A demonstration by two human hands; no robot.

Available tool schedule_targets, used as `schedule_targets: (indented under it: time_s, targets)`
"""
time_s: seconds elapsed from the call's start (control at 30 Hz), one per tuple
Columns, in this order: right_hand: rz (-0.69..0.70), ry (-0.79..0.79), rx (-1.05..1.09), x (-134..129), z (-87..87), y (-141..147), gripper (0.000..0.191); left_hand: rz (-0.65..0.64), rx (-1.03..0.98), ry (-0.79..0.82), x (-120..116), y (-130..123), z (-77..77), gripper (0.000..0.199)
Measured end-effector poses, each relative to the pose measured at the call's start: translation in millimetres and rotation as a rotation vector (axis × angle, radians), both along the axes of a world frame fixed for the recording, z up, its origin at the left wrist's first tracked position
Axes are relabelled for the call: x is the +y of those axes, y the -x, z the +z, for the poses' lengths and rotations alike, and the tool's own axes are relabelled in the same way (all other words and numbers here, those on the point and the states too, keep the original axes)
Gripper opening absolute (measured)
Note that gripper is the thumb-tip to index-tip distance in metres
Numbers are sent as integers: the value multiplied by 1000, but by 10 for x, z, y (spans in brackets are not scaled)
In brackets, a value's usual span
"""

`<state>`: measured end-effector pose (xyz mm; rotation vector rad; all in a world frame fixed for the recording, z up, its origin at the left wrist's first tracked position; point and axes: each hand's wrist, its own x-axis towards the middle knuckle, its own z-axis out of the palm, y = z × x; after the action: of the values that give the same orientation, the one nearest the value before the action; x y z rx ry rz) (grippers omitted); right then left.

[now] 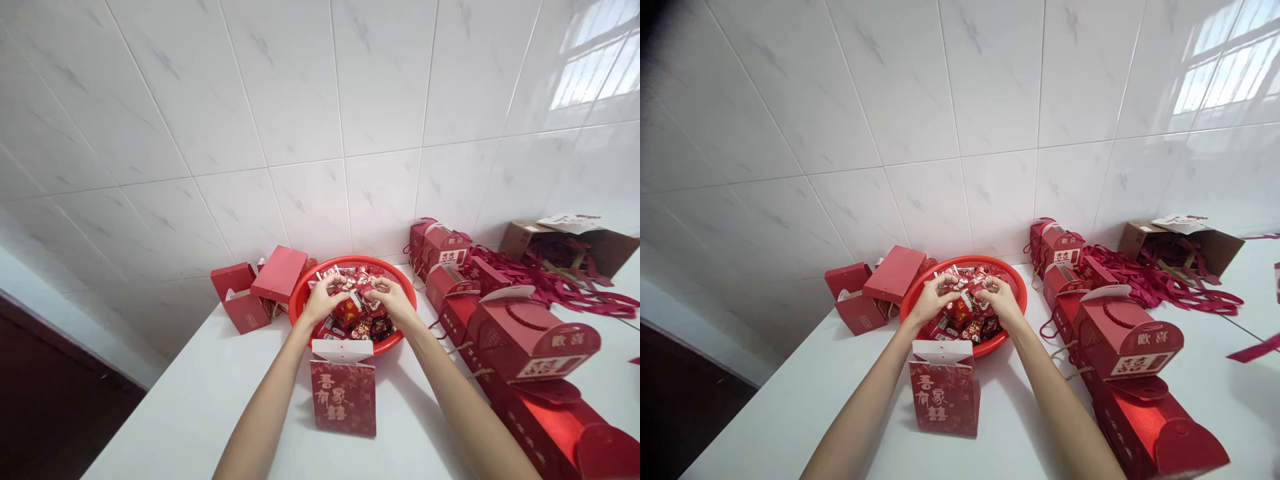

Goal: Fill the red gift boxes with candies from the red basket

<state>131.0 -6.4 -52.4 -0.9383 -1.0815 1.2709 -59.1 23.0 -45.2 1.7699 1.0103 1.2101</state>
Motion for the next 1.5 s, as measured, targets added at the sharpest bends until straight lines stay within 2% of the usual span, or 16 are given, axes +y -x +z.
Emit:
schedule_targets:
  time_s: [0.37, 0.8, 0.97, 1.07, 1.27, 1.43, 1.5]
  targets:
    - [-79, 11, 18, 28, -30, -7, 30, -16, -5, 3, 16, 15, -36, 26]
    - [-71, 25, 25, 7, -2, 5, 30, -13, 36, 11, 51, 21, -83, 25]
    - [-113, 25, 17, 0, 10, 6, 30, 83, -15, -14, 75, 30, -100, 26]
    - [-146, 38, 17, -2, 19, -1, 31, 135, -29, 55, 83, 24, -100, 32]
    - [-189, 40, 51, 2, 36, -8, 32, -25, 123, 126, 37, 10, -70, 40]
    - [-185, 38, 95, -17, 57, -3, 35, -47, 75, 217, -3, 0, -62, 55]
    - [-162, 52, 113, -29, 73, -2, 36, -105, 57, 258, -21, -11, -52, 61]
